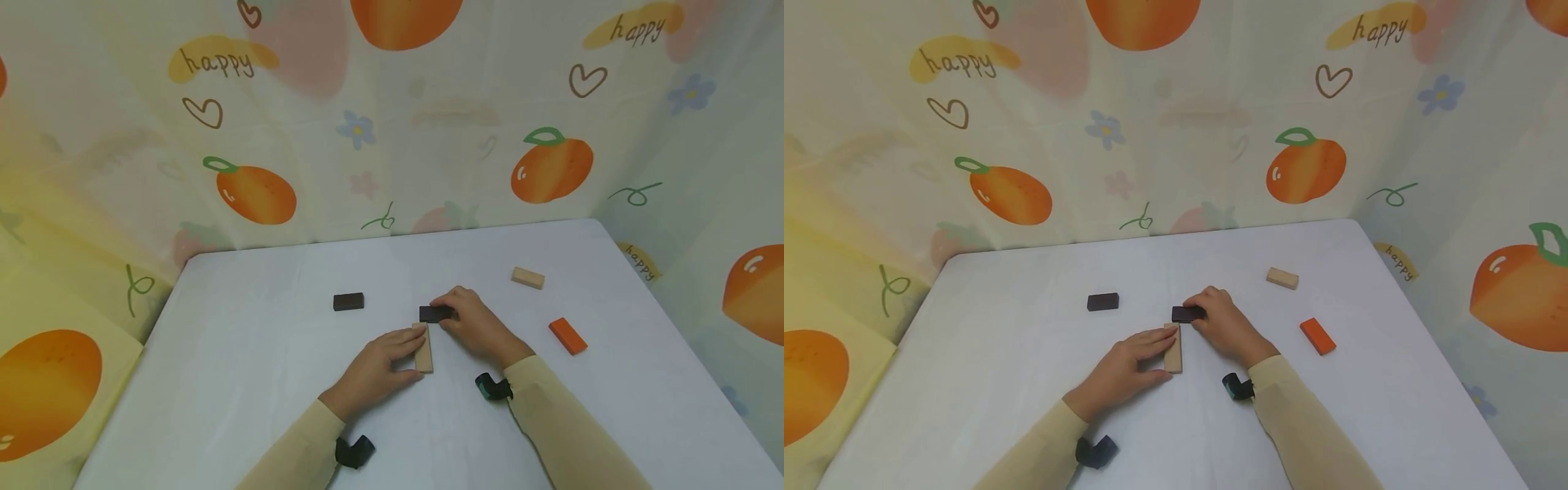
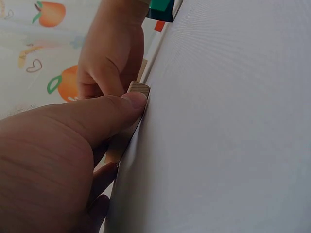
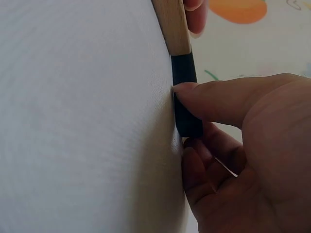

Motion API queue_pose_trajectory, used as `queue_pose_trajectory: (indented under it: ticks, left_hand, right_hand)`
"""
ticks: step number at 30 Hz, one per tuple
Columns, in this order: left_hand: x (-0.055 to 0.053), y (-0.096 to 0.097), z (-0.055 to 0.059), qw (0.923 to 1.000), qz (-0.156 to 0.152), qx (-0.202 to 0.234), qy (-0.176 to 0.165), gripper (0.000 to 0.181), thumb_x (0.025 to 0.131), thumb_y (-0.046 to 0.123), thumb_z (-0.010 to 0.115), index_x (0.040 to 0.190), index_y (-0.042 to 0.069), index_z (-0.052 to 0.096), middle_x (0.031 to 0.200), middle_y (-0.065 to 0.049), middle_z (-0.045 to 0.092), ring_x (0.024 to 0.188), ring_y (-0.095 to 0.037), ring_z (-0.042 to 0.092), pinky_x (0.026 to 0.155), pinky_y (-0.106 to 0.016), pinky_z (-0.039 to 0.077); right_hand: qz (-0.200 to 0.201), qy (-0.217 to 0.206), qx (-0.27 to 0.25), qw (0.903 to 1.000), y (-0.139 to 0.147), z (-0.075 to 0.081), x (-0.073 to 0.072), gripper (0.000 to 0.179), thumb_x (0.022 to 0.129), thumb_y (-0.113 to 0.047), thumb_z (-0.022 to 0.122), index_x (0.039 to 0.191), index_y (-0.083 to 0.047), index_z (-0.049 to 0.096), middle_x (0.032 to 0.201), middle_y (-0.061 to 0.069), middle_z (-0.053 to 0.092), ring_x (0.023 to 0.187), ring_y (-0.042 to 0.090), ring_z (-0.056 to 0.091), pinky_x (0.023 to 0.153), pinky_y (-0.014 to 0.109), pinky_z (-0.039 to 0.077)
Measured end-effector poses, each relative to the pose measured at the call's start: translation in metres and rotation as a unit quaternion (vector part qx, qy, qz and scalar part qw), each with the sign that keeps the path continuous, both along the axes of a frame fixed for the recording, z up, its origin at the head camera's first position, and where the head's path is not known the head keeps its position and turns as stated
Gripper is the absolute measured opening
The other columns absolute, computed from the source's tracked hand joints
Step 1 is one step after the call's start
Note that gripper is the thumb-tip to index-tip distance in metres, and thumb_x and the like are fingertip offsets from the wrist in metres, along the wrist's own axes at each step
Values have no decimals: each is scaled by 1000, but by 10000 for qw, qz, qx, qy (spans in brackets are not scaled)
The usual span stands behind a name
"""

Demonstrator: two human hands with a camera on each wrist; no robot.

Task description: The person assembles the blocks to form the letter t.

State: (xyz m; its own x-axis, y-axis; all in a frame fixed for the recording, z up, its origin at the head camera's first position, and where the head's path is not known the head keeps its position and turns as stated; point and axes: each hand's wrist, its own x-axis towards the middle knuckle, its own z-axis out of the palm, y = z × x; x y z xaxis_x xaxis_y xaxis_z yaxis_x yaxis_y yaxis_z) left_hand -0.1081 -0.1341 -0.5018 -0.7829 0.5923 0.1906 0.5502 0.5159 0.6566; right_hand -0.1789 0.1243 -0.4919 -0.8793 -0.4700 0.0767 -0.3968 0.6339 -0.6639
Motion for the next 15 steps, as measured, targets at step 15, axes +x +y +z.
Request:
queue_pose_trajectory:
  ticks: [15]
  left_hand:
    - [0,0,0,10000,9,-36,-42,67,95,20,89,154,5,61,166,3,49,154,-22,43,124,-45,37]
  right_hand:
    - [61,-48,-217,9997,2,-3,2,37,103,-4,75,139,-11,73,127,3,62,128,32,53,111,55,46]
